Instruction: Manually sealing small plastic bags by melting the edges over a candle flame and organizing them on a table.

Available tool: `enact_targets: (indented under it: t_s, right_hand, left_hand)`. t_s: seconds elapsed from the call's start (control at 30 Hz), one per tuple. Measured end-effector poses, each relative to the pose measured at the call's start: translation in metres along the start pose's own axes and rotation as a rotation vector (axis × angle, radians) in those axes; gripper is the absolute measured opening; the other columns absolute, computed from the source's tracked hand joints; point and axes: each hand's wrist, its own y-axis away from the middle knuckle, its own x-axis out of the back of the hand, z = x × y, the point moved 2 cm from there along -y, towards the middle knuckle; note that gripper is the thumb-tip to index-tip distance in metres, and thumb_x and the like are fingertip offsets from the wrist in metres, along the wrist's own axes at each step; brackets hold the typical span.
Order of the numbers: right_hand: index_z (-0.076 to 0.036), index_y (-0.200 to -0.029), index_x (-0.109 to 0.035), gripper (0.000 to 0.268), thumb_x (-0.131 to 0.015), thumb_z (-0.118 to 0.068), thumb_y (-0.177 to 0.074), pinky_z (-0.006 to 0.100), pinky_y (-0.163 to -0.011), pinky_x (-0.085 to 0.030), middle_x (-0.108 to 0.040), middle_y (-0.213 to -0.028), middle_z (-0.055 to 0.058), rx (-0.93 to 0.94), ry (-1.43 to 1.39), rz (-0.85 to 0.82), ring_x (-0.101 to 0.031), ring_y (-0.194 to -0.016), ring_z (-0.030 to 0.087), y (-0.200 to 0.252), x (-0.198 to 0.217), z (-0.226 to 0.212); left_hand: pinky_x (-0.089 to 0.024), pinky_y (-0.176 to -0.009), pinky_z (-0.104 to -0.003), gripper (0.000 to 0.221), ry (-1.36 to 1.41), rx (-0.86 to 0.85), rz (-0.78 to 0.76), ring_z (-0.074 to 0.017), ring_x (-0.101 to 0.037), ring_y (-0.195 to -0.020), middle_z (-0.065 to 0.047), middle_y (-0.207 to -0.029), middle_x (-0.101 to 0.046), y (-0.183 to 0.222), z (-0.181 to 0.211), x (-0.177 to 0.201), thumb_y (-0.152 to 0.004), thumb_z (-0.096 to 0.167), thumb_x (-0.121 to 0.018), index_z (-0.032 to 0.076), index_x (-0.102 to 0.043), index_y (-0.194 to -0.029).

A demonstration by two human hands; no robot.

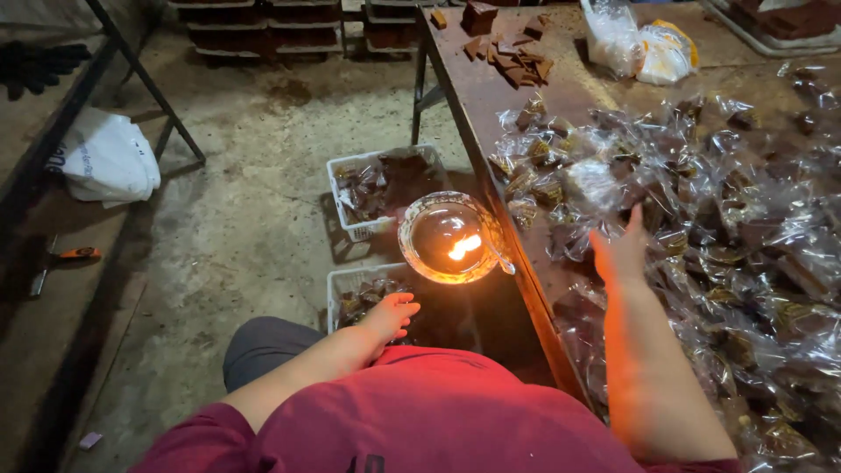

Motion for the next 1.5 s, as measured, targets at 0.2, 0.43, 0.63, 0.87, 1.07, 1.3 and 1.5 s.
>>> enact_targets:
  t_s: [0.2,0.43,0.63,0.87,1.07,1.3,1.5]
  right_hand:
    - [-0.026,-0.154,-0.042,0.092,-0.082,-0.054,-0.076,0.051,-0.095,-0.052,-0.063,-0.133,0.008,-0.150,0.603,-0.060,-0.063,-0.118,0.032,-0.019,-0.025,0.074]
    - [-0.026,-0.151,-0.054,0.071,-0.075,-0.047,-0.087,0.059,-0.092,-0.052,-0.064,-0.135,0.018,-0.002,0.716,-0.236,-0.059,-0.118,0.047,0.026,-0.024,-0.018]
    - [-0.018,-0.136,-0.063,0.063,-0.069,-0.057,-0.088,0.053,-0.102,-0.038,-0.046,-0.146,0.021,0.012,0.801,-0.165,-0.049,-0.126,0.042,0.027,-0.038,0.025]
    - [-0.012,-0.141,-0.050,0.052,-0.070,-0.026,-0.096,0.055,-0.097,-0.051,-0.065,-0.118,0.024,0.114,0.239,0.258,-0.064,-0.111,0.041,0.029,-0.011,0.031]
    - [-0.020,-0.137,-0.061,0.074,-0.074,-0.074,-0.087,0.045,-0.106,-0.046,-0.069,-0.121,0.011,-0.181,0.248,0.015,-0.059,-0.124,0.032,0.035,-0.011,0.031]
    - [-0.024,-0.127,-0.072,0.073,-0.067,-0.080,-0.080,0.045,-0.105,-0.050,-0.073,-0.122,0.011,-0.150,0.554,-0.329,-0.063,-0.124,0.033,0.044,-0.032,0.043]
    - [-0.026,-0.104,-0.076,0.022,-0.062,-0.043,-0.103,0.041,-0.096,-0.050,-0.070,-0.099,0.006,0.129,0.116,-0.028,-0.064,-0.105,0.029,0.045,-0.029,0.033]
  left_hand:
    - [-0.060,-0.091,-0.042,0.063,-0.026,-0.001,0.025,-0.0363,-0.063,-0.121,-0.021,-0.136,-0.061,-0.011,-0.011,0.003,-0.093,0.038,-0.075,0.008,-0.056,-0.144]
    - [-0.059,-0.092,-0.043,0.064,-0.028,-0.019,0.013,-0.0369,-0.062,-0.120,-0.023,-0.139,-0.058,-0.001,-0.005,0.008,-0.093,0.038,-0.073,0.006,-0.054,-0.146]
    - [-0.061,-0.089,-0.042,0.061,-0.048,-0.018,0.010,-0.0352,-0.065,-0.119,-0.019,-0.137,-0.062,-0.011,-0.016,0.009,-0.092,0.039,-0.075,0.009,-0.058,-0.142]
    - [-0.058,-0.096,-0.044,0.064,-0.052,-0.004,-0.035,-0.0372,-0.060,-0.127,-0.020,-0.147,-0.054,0.005,-0.006,0.012,-0.096,0.040,-0.071,0.007,-0.053,-0.147]
    - [-0.055,-0.101,-0.046,0.065,-0.039,-0.008,-0.071,-0.0377,-0.058,-0.130,-0.021,-0.148,-0.053,0.017,0.011,0.009,-0.097,0.040,-0.070,0.008,-0.050,-0.149]
    - [-0.057,-0.097,-0.043,0.061,-0.081,-0.019,-0.086,-0.0334,-0.063,-0.123,-0.020,-0.142,-0.058,0.008,0.003,0.005,-0.096,0.041,-0.070,0.009,-0.054,-0.146]
    - [-0.056,-0.097,-0.045,0.061,0.032,-0.074,-0.111,-0.0337,-0.063,-0.122,-0.019,-0.141,-0.056,0.007,0.002,0.007,-0.097,0.041,-0.070,0.012,-0.052,-0.148]
